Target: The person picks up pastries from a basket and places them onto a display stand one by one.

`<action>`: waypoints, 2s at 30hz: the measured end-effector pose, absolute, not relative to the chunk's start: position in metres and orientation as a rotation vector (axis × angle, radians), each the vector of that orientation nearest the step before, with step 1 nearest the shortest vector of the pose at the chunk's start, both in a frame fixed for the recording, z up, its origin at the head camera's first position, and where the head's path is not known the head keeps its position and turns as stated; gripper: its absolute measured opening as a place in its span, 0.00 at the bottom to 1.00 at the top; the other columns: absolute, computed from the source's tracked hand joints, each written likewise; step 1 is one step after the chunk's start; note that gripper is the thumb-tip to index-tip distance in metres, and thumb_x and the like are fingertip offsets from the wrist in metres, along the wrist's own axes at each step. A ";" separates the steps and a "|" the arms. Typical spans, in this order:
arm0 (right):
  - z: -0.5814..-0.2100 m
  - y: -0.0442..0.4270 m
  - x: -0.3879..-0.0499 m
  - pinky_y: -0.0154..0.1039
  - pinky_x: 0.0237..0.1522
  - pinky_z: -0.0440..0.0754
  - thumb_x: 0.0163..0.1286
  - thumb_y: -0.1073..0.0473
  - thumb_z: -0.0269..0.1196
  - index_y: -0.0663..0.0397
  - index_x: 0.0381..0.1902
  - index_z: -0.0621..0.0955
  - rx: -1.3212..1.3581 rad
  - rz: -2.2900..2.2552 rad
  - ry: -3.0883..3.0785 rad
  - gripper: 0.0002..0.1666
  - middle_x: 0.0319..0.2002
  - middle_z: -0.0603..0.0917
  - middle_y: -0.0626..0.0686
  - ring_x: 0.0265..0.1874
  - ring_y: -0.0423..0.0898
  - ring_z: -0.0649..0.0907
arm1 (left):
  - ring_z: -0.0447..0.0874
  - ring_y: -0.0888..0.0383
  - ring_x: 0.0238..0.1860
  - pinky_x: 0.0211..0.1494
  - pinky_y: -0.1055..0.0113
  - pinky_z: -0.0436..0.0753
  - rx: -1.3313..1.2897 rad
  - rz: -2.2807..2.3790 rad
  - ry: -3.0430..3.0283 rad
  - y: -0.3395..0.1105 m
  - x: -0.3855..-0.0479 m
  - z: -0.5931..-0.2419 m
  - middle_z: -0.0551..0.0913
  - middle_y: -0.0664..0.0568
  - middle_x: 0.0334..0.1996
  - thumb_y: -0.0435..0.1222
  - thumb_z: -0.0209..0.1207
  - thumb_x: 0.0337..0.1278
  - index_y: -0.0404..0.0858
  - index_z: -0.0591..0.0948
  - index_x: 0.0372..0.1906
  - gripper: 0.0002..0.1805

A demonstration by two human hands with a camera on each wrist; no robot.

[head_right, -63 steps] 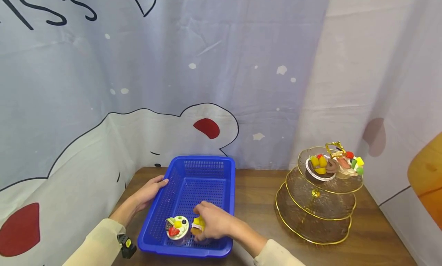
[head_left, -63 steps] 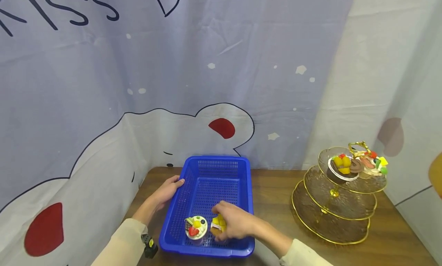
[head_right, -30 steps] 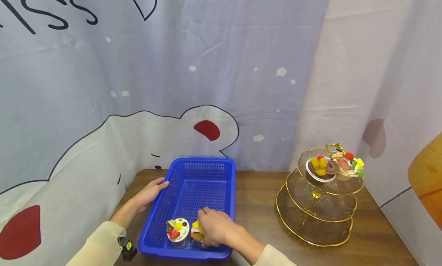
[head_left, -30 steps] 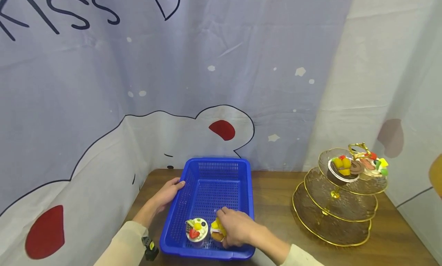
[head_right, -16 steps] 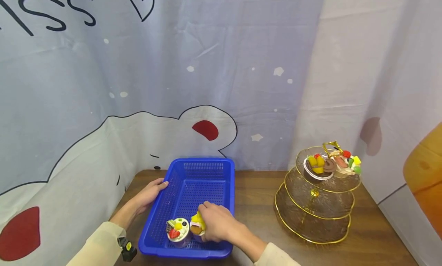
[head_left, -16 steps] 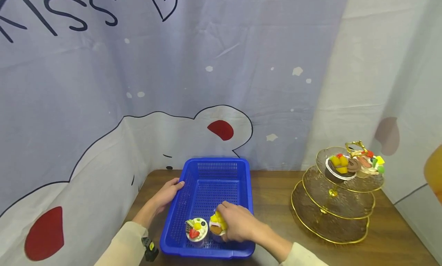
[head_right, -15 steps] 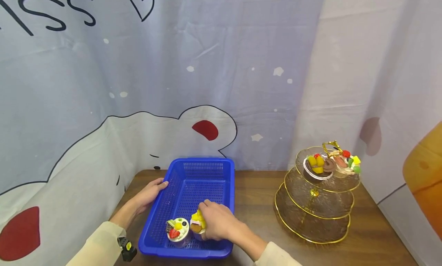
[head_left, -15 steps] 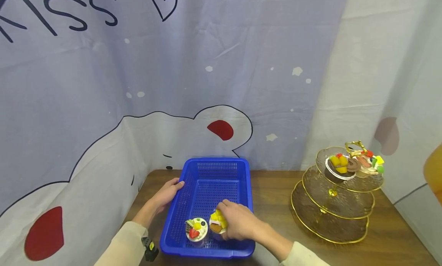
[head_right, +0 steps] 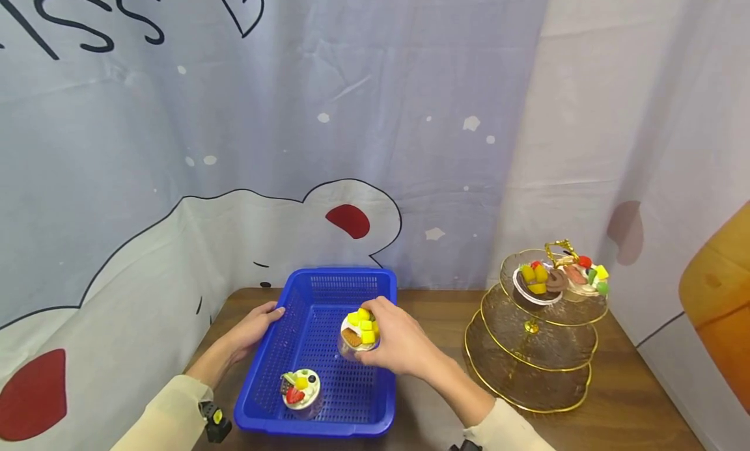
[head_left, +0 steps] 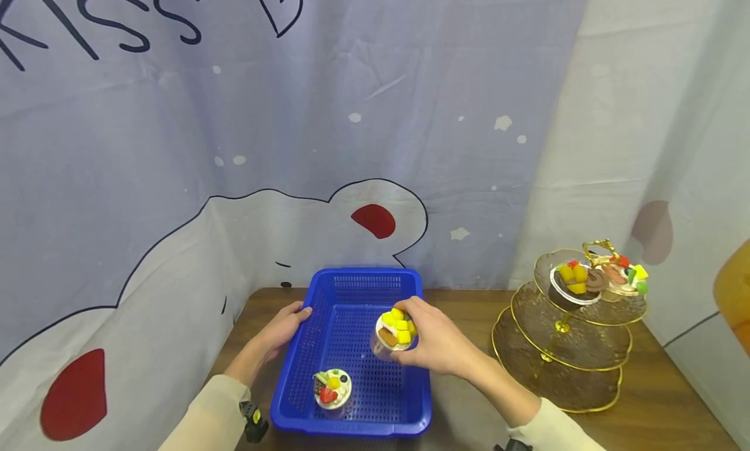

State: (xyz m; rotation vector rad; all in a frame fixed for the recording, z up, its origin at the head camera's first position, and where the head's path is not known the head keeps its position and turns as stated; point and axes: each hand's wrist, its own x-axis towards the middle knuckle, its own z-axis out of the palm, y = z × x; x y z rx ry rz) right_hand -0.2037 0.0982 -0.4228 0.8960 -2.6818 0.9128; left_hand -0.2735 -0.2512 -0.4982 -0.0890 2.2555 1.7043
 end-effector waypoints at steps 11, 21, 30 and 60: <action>-0.395 0.152 -0.197 0.42 0.49 0.81 0.45 0.51 0.81 0.50 0.62 0.74 0.767 1.033 -2.512 0.45 0.49 0.79 0.39 0.45 0.38 0.79 | 0.85 0.47 0.41 0.42 0.56 0.84 -0.072 1.719 2.225 -0.254 -0.272 -0.499 0.82 0.37 0.46 0.43 0.45 0.78 0.34 0.70 0.63 0.21; -0.381 0.196 -0.178 0.32 0.54 0.72 0.48 0.56 0.81 0.43 0.68 0.71 0.609 1.069 -2.394 0.49 0.56 0.78 0.41 0.52 0.39 0.77 | 0.85 0.46 0.41 0.41 0.55 0.84 -0.074 1.737 2.208 -0.252 -0.273 -0.498 0.82 0.36 0.47 0.44 0.45 0.78 0.34 0.70 0.64 0.22; -0.393 0.222 -0.161 0.21 0.57 0.66 0.52 0.60 0.79 0.42 0.69 0.69 0.453 1.244 -2.343 0.49 0.58 0.80 0.45 0.54 0.33 0.79 | 0.85 0.47 0.41 0.41 0.56 0.84 -0.065 1.735 2.215 -0.252 -0.273 -0.497 0.81 0.37 0.47 0.45 0.45 0.77 0.34 0.69 0.64 0.23; -0.441 0.268 -0.132 0.13 0.52 0.66 0.52 0.56 0.79 0.49 0.65 0.75 -0.033 1.173 -2.302 0.43 0.61 0.78 0.56 0.53 0.19 0.71 | 0.85 0.49 0.40 0.42 0.56 0.84 -0.074 1.722 2.261 -0.254 -0.276 -0.502 0.82 0.40 0.45 0.47 0.46 0.77 0.35 0.71 0.63 0.23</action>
